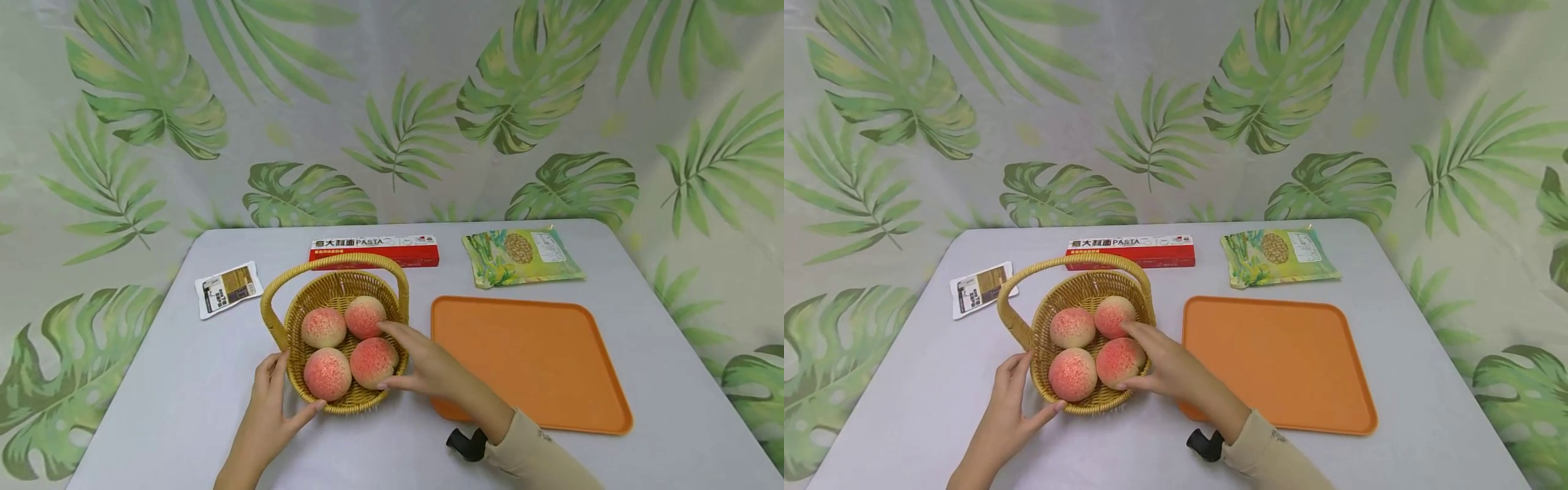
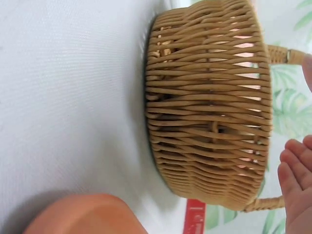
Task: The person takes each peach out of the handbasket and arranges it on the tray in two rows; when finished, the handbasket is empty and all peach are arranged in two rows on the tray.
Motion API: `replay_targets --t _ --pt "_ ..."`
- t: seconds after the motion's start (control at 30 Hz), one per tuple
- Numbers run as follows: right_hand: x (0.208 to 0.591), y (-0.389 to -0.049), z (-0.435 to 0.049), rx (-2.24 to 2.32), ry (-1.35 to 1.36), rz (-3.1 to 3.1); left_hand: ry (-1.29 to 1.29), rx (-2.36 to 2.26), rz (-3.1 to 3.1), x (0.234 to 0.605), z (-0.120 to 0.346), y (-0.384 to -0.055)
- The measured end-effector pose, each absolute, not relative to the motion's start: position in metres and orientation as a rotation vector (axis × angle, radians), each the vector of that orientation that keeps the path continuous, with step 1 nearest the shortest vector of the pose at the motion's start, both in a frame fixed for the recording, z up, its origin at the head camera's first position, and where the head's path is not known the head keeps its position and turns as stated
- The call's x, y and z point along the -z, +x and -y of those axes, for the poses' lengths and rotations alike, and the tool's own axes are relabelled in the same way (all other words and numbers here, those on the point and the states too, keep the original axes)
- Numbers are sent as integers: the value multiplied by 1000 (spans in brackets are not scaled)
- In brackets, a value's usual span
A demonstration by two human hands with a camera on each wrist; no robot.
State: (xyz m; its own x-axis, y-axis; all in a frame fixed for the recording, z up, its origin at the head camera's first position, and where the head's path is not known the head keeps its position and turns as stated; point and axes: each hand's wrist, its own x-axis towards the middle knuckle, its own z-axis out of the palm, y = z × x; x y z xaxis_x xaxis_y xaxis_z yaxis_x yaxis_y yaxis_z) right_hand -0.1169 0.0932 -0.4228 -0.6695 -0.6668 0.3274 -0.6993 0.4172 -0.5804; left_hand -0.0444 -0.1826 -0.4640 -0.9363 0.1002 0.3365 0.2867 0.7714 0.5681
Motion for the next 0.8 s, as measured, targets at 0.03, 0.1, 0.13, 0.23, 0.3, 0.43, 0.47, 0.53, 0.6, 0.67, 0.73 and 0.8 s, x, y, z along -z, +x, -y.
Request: replay_targets --t 0.03,0.1,0.13,0.23,0.3,0.43,0.47,0.53,0.6,0.67,0.73,0.8 --pt "425 -118 -92 -1096 1246 2619 -290 936 2685 465 183 -44" --pt "429 -119 -90 -1089 1230 2635 -270 952 2696 466 183 -44" --pt "430 -120 -90 -1086 1226 2639 -263 962 2698 467 183 -43" --pt "434 -122 -88 -1107 1212 2660 -244 976 2703 469 183 -43" --pt "436 -123 -88 -1124 1202 2679 -239 984 2702 469 183 -43" --pt "438 -124 -87 -1128 1179 2722 -236 988 2697 469 183 -43" --pt "439 -125 -86 -1124 1177 2732 -235 989 2696 469 183 -44" --pt "439 -125 -85 -1118 1177 2749 -233 986 2695 470 183 -44" --pt "439 -126 -85 -1115 1177 2768 -233 988 2695 470 183 -44" --pt "438 -126 -84 -1109 1175 2791 -232 989 2696 470 183 -44" --pt "437 -127 -84 -1104 1176 2813 -231 994 2696 470 183 -44" --pt "436 -128 -83 -1081 1174 2846 -228 999 2695 470 183 -44"
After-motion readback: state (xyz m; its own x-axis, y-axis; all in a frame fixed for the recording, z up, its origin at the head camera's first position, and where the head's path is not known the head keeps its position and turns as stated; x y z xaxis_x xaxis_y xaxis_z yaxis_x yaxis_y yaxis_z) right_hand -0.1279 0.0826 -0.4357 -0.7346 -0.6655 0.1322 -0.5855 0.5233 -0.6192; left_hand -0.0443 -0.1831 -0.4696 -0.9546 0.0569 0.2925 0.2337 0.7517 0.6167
